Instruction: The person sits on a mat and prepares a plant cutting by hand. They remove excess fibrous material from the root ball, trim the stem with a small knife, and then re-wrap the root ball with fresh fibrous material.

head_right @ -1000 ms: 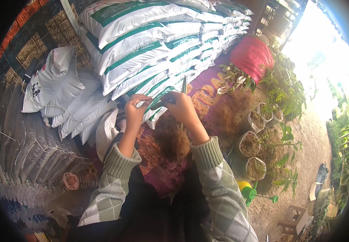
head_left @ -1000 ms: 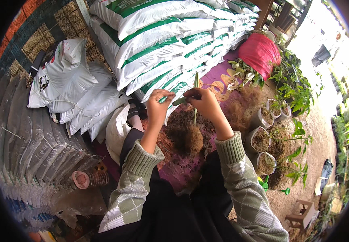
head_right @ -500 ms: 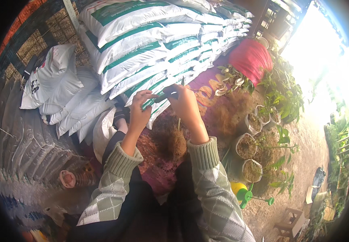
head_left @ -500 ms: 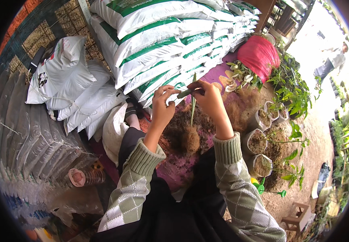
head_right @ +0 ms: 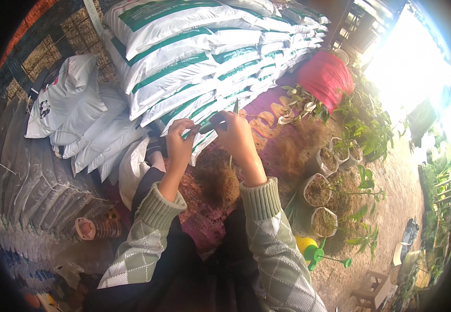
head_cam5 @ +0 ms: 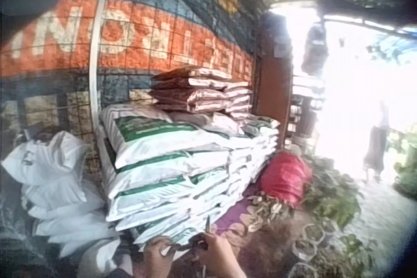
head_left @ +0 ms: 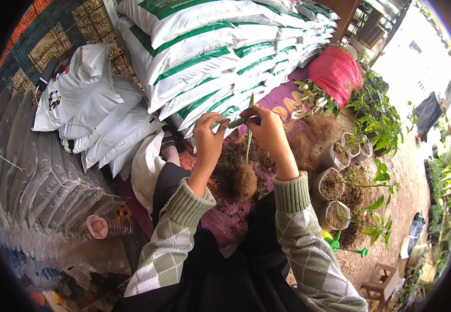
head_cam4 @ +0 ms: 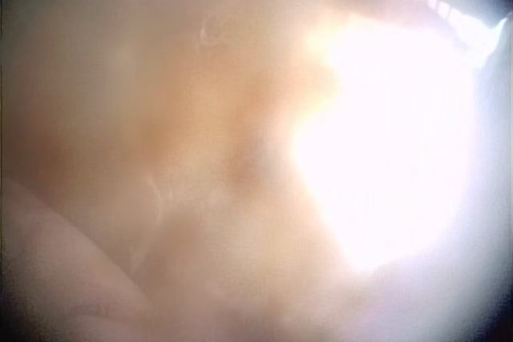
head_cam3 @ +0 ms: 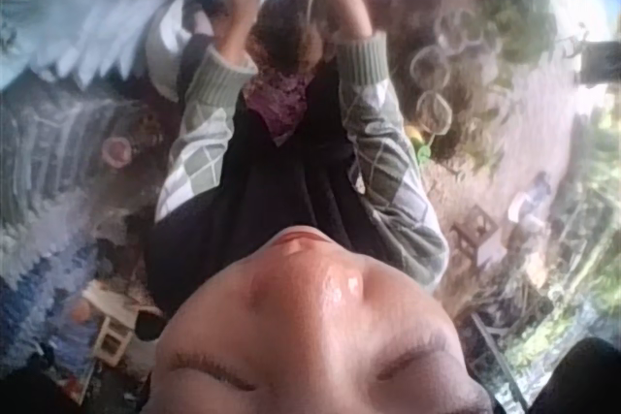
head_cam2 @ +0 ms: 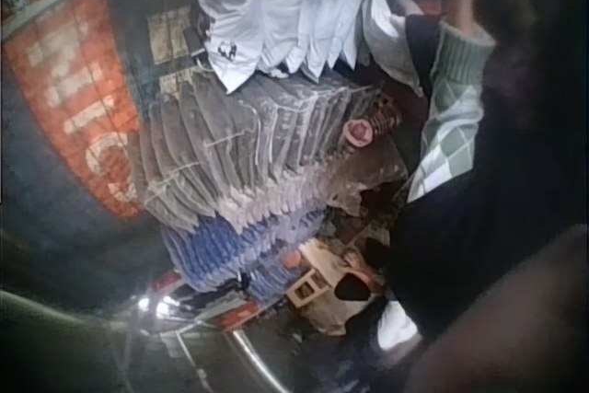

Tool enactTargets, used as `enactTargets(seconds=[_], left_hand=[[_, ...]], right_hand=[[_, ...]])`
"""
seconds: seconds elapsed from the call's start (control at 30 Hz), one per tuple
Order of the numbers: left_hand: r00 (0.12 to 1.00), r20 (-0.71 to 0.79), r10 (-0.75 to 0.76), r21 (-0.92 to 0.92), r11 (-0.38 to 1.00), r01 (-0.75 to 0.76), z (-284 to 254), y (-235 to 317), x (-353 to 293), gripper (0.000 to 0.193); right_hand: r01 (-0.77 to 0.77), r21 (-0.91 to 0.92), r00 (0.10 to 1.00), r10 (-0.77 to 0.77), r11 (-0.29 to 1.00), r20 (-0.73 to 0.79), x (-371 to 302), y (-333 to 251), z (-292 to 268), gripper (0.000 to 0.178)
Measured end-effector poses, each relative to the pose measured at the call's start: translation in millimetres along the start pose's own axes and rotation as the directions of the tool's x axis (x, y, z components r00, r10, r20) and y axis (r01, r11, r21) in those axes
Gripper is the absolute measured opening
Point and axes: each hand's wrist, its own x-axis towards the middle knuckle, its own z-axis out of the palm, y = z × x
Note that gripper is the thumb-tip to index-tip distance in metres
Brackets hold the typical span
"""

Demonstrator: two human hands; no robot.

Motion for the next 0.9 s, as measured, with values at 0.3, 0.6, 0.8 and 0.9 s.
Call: enactTargets(seconds=[0.3,0.6,0.8,0.9], left_hand=[[0.996,0.064,0.061,-0.007,0.998,-0.060,-6,15,-4,0.061],[0.987,0.016,0.158,-0.025,0.987,-0.158,-12,19,-2,0.039],[0.998,0.053,-0.032,-0.225,0.973,0.043,-13,18,-3,0.052],[0.996,0.092,-0.014,-0.226,0.973,0.034,-15,19,-3,0.054]], right_hand=[[0.087,0.000,0.989,-0.086,0.996,-0.117,5,7,-3,0.022],[-0.067,0.386,0.991,0.106,0.920,-0.079,18,14,9,0.019],[-0.012,0.470,0.997,0.049,0.883,-0.067,16,12,8,0.017],[-0.050,0.392,0.997,0.072,0.919,-0.040,15,9,6,0.017]])
